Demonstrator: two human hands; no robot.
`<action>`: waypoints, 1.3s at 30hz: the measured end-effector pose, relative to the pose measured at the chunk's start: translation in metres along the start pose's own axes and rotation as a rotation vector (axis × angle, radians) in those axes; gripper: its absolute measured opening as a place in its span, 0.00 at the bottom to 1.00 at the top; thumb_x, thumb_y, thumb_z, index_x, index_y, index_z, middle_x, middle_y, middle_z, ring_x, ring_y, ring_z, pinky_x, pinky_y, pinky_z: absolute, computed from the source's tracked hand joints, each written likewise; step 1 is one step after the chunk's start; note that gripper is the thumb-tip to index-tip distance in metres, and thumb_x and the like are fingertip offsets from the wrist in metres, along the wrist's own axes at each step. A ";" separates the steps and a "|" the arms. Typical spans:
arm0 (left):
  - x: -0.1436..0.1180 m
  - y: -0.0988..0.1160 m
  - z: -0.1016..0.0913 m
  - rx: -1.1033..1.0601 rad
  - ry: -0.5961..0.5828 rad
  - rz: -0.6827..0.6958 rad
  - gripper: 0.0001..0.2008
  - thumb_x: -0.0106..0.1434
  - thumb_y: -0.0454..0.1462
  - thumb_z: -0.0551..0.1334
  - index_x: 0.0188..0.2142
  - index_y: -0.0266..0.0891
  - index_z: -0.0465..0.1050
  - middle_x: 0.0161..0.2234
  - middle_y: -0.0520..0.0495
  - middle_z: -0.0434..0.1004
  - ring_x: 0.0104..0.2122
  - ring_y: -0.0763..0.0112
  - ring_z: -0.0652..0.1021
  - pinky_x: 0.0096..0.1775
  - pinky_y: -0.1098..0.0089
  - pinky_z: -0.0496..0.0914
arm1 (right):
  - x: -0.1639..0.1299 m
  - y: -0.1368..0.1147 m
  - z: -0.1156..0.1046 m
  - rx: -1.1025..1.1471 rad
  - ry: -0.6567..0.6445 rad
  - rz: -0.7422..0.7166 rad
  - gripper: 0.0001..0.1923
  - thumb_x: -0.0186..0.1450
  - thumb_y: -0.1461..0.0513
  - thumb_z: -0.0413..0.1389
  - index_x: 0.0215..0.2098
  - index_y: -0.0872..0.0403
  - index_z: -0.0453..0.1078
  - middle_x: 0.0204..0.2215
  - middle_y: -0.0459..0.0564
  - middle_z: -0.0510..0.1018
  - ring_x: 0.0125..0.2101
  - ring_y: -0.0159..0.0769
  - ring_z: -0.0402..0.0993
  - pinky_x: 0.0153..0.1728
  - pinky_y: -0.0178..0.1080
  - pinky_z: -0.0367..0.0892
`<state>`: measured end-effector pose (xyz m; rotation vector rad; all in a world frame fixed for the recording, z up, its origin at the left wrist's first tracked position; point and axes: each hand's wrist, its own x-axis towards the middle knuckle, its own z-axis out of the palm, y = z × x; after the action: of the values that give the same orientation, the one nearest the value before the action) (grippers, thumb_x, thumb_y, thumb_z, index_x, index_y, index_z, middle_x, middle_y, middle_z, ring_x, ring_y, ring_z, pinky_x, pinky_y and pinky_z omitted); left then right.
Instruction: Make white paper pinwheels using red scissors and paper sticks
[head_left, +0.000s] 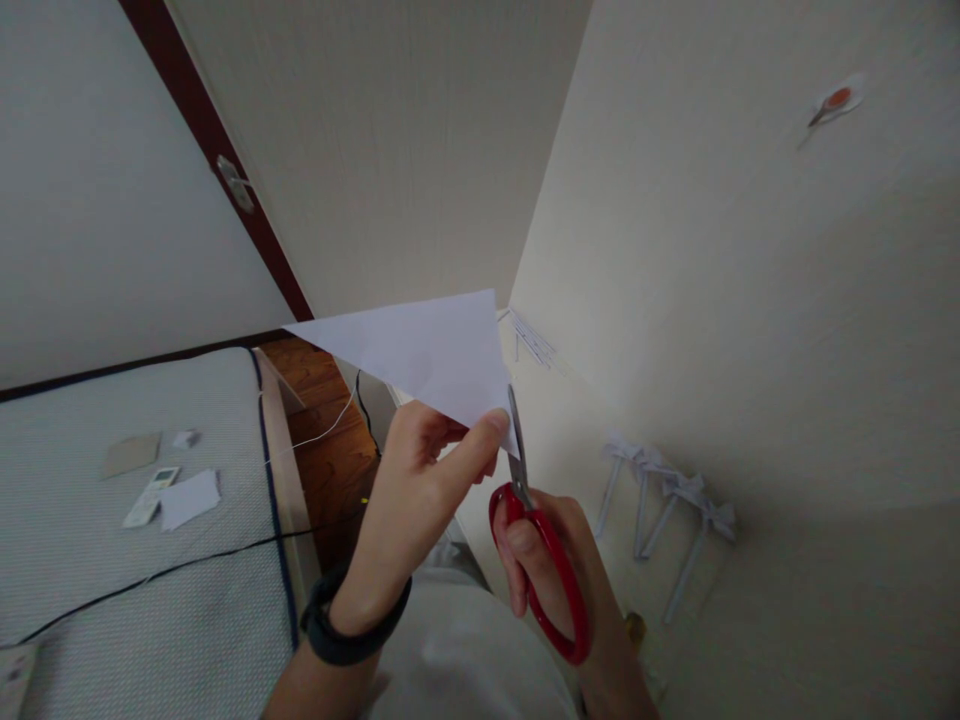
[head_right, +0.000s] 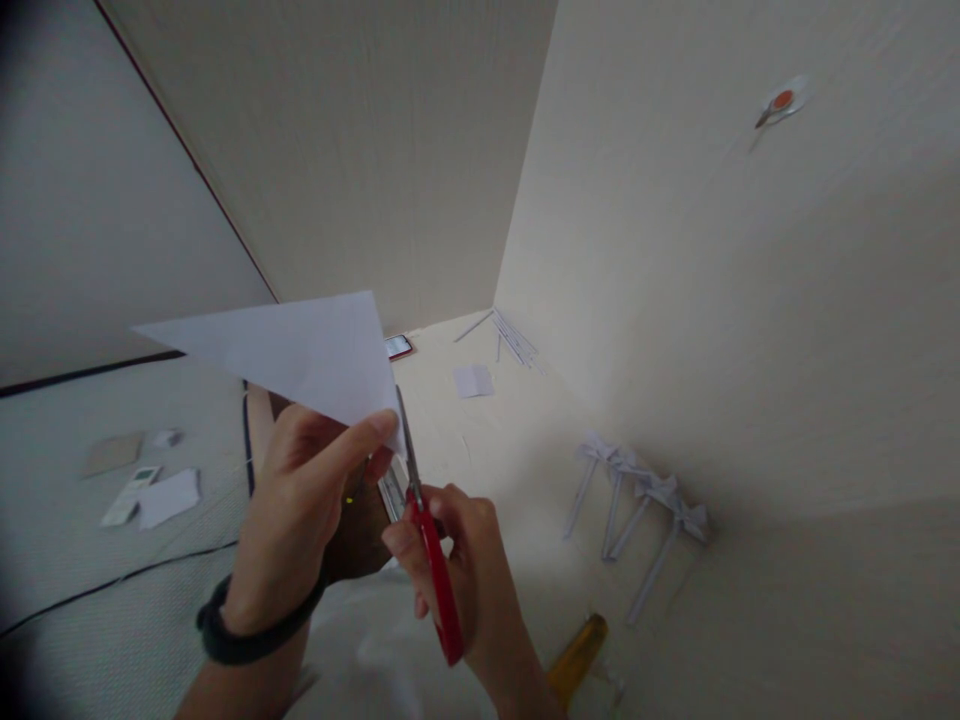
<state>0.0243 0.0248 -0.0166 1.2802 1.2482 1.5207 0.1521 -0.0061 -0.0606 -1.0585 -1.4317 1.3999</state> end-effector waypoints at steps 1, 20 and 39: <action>0.000 0.000 0.000 0.002 0.000 -0.002 0.13 0.58 0.36 0.63 0.17 0.40 0.68 0.15 0.55 0.68 0.16 0.75 0.72 0.18 0.76 0.64 | 0.000 -0.001 0.000 0.002 0.007 0.012 0.31 0.59 0.38 0.55 0.15 0.52 0.59 0.09 0.39 0.61 0.09 0.24 0.55 0.10 0.30 0.53; -0.004 0.001 -0.001 -0.273 -0.434 -0.245 0.10 0.53 0.32 0.66 0.17 0.40 0.72 0.13 0.54 0.69 0.14 0.77 0.68 0.17 0.77 0.62 | 0.005 0.004 -0.016 0.236 0.258 -0.160 0.18 0.60 0.46 0.62 0.34 0.53 0.71 0.17 0.41 0.71 0.14 0.29 0.65 0.13 0.32 0.58; 0.010 -0.008 0.006 -0.252 -0.685 -0.230 0.04 0.54 0.32 0.67 0.24 0.40 0.78 0.20 0.52 0.77 0.18 0.76 0.72 0.20 0.78 0.66 | 0.000 -0.007 -0.022 0.198 0.256 -0.212 0.07 0.64 0.61 0.59 0.28 0.52 0.67 0.15 0.37 0.65 0.14 0.24 0.62 0.16 0.29 0.59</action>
<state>0.0278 0.0369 -0.0219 1.2801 0.7009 0.9150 0.1734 0.0002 -0.0532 -0.8949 -1.1569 1.1803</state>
